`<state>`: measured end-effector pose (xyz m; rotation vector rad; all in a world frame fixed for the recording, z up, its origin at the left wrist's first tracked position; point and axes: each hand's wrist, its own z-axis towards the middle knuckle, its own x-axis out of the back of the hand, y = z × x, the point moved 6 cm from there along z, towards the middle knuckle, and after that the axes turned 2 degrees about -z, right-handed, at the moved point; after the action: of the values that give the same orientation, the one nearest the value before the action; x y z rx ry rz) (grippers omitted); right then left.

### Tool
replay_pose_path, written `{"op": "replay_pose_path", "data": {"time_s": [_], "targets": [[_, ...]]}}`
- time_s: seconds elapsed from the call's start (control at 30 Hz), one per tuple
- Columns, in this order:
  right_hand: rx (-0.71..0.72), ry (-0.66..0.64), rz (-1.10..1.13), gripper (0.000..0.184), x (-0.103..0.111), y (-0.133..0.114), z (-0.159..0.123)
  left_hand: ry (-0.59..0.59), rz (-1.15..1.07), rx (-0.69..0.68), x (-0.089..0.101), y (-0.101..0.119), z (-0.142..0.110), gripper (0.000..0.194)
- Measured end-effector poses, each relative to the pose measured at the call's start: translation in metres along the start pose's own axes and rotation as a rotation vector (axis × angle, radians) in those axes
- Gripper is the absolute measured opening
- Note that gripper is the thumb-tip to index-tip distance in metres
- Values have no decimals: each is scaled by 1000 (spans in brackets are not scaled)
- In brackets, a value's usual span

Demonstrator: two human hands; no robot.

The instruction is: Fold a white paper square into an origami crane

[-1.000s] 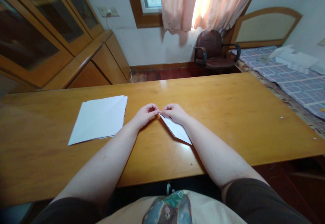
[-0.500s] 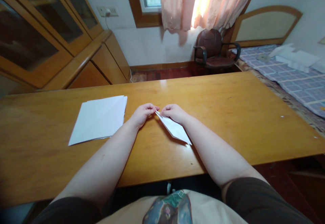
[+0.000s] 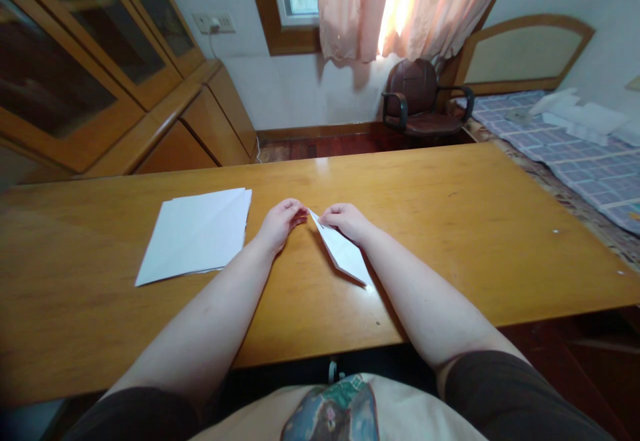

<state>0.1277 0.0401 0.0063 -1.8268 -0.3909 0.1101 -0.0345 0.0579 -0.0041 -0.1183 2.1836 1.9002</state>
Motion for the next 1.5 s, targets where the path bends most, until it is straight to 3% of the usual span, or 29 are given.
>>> {"op": "replay_pose_path", "data": {"time_s": [0.1, 0.2, 0.63, 1.17, 1.5], "targets": [[44, 21, 15, 19, -1, 1, 2, -121, 102, -9, -14, -1, -5, 22], [78, 21, 0, 20, -4, 1, 3, -156, 200, -24, -19, 2, -8, 21], [78, 74, -35, 22, -5, 5, 5, -44, 310, -29, -4, -3, -1, 18], [85, 60, -52, 17, -7, 3, 2, -9, 360, -17, -5, -2, -4, 17], [98, 65, 1, 22, -8, 8, 8, -11, 163, 31, -6, -3, -4, 13]]}}
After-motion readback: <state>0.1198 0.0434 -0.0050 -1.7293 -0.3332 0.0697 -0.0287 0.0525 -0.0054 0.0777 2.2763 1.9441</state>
